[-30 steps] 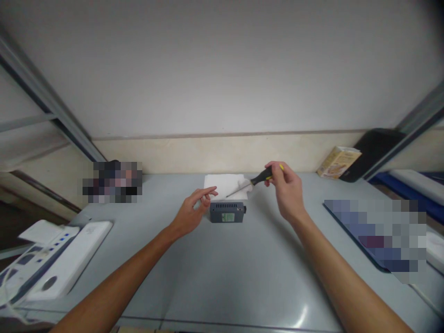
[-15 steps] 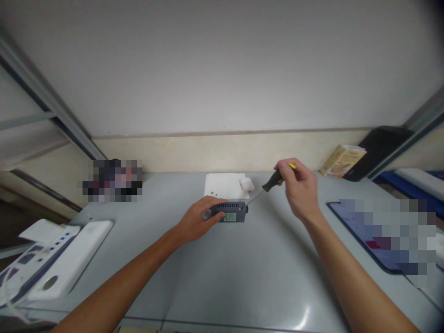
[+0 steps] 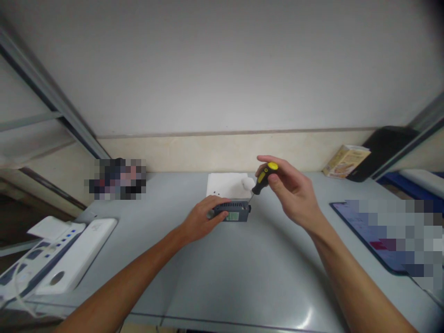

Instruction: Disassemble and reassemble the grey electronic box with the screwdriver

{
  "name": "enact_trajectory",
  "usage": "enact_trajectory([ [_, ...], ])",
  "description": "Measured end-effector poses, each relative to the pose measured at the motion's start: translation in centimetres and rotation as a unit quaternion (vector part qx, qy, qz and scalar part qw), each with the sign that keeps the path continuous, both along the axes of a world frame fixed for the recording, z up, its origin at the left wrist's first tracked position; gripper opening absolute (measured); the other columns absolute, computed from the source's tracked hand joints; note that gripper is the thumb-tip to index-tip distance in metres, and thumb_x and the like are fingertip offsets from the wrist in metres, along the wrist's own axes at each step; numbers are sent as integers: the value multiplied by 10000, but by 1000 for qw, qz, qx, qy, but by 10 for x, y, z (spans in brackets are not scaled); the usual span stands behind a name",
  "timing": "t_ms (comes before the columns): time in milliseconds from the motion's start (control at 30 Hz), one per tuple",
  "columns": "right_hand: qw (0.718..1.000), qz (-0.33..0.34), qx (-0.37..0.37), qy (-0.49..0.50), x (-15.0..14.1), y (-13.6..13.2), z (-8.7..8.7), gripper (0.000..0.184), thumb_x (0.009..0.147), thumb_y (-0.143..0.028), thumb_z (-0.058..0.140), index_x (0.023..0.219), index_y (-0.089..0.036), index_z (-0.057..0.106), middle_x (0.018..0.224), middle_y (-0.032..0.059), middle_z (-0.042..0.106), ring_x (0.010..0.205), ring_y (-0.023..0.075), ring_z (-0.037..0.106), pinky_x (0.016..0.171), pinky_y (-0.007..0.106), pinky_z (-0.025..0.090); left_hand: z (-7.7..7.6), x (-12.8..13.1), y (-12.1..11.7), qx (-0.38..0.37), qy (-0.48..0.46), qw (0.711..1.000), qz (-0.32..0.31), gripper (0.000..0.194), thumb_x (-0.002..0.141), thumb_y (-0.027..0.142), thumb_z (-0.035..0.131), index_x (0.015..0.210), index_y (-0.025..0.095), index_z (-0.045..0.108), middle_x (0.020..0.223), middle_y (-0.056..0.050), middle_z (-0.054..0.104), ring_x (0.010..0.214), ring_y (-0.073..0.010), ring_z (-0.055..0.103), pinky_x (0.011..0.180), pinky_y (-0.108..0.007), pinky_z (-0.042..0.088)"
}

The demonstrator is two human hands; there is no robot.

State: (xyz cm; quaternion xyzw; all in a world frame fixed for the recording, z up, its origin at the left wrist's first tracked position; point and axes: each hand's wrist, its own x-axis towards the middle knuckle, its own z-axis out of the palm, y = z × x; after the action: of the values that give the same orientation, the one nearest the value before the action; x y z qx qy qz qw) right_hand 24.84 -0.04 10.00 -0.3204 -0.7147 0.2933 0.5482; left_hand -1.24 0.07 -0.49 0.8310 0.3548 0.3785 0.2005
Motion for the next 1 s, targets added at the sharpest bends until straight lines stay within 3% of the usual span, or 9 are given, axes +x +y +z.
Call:
enact_trajectory([
  [133, 1000, 12, 14, -3, -4, 0, -1, 371, 1004, -395, 562, 1362, -306, 605, 1035, 44, 664, 892, 185, 641, 832, 346, 540, 0, -1, 0, 23, 19, 1000, -5, 334, 1004, 281, 574, 1336, 261, 601, 1232, -63, 702, 1125, -186, 660, 1011, -351, 538],
  [367, 993, -108, 43, 7, -7, 9, -9, 287, 896, -400, 717, 1151, -283, 659, 994, 18, 609, 784, 157, 563, 751, 315, 500, 10, 14, -14, 195, 157, 967, 37, 377, 991, 225, 559, 1363, 277, 590, 1354, -102, 614, 1261, -258, 558, 1097, -478, 433],
  [500, 991, -128, 28, 36, -12, 9, -12, 328, 808, -414, 804, 1048, -264, 640, 912, 2, 572, 731, 148, 516, 670, 289, 477, 13, 22, -18, 192, 184, 964, 26, 368, 1023, 199, 496, 1384, 234, 560, 1331, -110, 642, 1203, -233, 594, 1041, -432, 439],
  [600, 994, -100, 12, 41, -14, 5, -9, 252, 862, -399, 753, 1057, -267, 663, 910, 7, 572, 754, 149, 533, 677, 286, 483, 12, 21, -15, 184, 167, 968, 20, 349, 1035, 180, 471, 1365, 238, 568, 1341, -98, 647, 1200, -208, 599, 1051, -401, 424],
  [767, 997, 30, -49, 45, -12, 0, -3, 439, 961, -421, 619, 1379, -295, 575, 1014, 56, 663, 889, 202, 630, 797, 363, 552, 10, 20, -13, 185, 158, 970, 16, 314, 1036, 187, 481, 1328, 230, 589, 1343, -94, 652, 1185, -204, 606, 1053, -392, 417],
  [833, 995, 58, -49, 57, -11, 1, -4, 453, 989, -423, 568, 1423, -299, 530, 1021, 61, 681, 928, 212, 646, 836, 386, 555, 9, 19, -13, 190, 163, 968, 12, 317, 1036, 184, 483, 1332, 230, 585, 1355, -94, 645, 1187, -203, 602, 1048, -388, 420],
  [900, 996, 48, -34, 65, -10, 4, -6, 387, 994, -425, 558, 1359, -295, 561, 1012, 53, 680, 938, 207, 648, 841, 376, 550, 8, 18, -13, 194, 171, 966, 11, 327, 1037, 181, 478, 1343, 236, 579, 1369, -92, 635, 1196, -207, 593, 1043, -389, 423],
  [1000, 997, -52, -15, 53, -7, 13, -14, 332, 924, -450, 667, 1192, -269, 592, 940, 26, 641, 841, 182, 625, 737, 316, 529, 9, 16, -13, 199, 195, 960, 18, 346, 1038, 191, 474, 1364, 250, 575, 1379, -94, 626, 1194, -223, 589, 1028, -404, 435],
])
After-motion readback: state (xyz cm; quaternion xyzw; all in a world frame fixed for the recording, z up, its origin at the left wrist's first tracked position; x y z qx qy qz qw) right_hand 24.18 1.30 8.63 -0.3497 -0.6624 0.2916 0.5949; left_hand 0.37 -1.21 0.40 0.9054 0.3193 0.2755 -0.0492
